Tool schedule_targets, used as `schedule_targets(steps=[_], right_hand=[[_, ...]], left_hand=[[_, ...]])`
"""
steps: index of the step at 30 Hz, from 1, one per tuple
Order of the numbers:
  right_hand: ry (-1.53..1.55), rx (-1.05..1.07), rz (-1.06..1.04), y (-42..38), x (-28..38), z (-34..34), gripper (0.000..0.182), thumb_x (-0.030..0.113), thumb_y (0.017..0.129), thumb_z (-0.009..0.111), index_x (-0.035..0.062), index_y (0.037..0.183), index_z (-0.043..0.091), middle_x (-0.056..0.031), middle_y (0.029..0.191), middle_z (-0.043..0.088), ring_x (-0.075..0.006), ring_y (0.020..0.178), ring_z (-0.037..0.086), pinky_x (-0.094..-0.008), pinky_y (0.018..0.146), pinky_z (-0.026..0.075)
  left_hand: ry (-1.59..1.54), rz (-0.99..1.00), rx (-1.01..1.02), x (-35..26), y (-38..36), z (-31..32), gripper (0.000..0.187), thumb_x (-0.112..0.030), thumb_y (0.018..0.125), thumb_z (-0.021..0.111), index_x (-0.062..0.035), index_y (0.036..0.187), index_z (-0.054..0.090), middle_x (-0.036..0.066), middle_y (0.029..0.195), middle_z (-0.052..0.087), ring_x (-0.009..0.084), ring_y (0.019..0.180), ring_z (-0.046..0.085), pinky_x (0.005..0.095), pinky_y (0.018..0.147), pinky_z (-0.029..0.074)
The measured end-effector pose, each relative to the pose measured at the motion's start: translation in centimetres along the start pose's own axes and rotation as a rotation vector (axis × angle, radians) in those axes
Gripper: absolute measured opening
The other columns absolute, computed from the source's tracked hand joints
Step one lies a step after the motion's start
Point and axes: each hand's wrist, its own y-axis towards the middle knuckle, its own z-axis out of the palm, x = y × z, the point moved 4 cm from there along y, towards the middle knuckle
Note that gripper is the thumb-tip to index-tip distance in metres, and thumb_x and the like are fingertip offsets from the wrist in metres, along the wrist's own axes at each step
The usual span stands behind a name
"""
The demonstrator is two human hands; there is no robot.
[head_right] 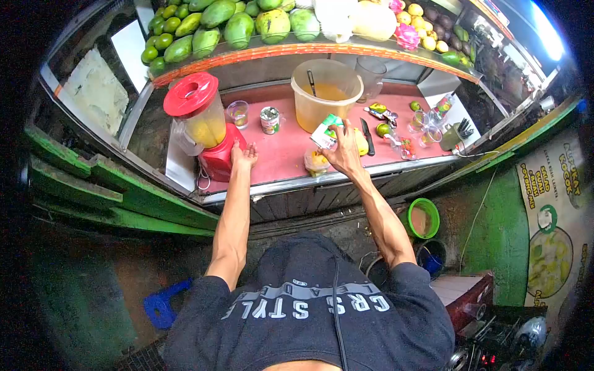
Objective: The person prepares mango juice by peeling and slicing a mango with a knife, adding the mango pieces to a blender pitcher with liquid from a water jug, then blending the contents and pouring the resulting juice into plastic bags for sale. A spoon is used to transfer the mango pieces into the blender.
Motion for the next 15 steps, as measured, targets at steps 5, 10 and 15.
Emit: schedule_targets(steps=[5,10,15], right_hand=[[-0.025,0.081,0.004,-0.5,-0.8,1.6,0.070,0.022,0.063,0.082,0.0064,0.121,0.048,-0.0273,0.135,0.032,-0.0447,0.122,0.039,-0.0501,0.099,0.038],[-0.021,0.101,0.035,-0.1,-0.5,1.3,0.068,0.021,0.062,0.082,0.0090,0.121,0.051,-0.0287,0.138,0.030,-0.0450,0.126,0.037,-0.0495,0.102,0.037],[-0.038,0.082,0.028,-0.5,-1.6,2.1,0.068,0.022,0.061,0.082,0.0084,0.119,0.052,-0.0291,0.138,0.032,-0.0454,0.127,0.034,-0.0508,0.104,0.033]], left_hand=[[-0.034,-0.002,-0.105,0.1,0.8,0.3,0.066,-0.054,0.077,0.071,-0.0058,0.115,0.044,0.005,0.094,0.058,0.0228,0.076,0.063,0.0363,0.070,0.048],[0.006,0.043,-0.029,0.2,0.1,0.3,0.058,-0.055,0.080,0.067,-0.0052,0.104,0.050,0.005,0.091,0.058,0.0222,0.078,0.064,0.0349,0.064,0.052],[-0.026,0.025,-0.001,-0.1,1.0,0.2,0.055,-0.053,0.083,0.064,-0.0039,0.104,0.051,0.006,0.091,0.060,0.0212,0.082,0.062,0.0361,0.073,0.048]])
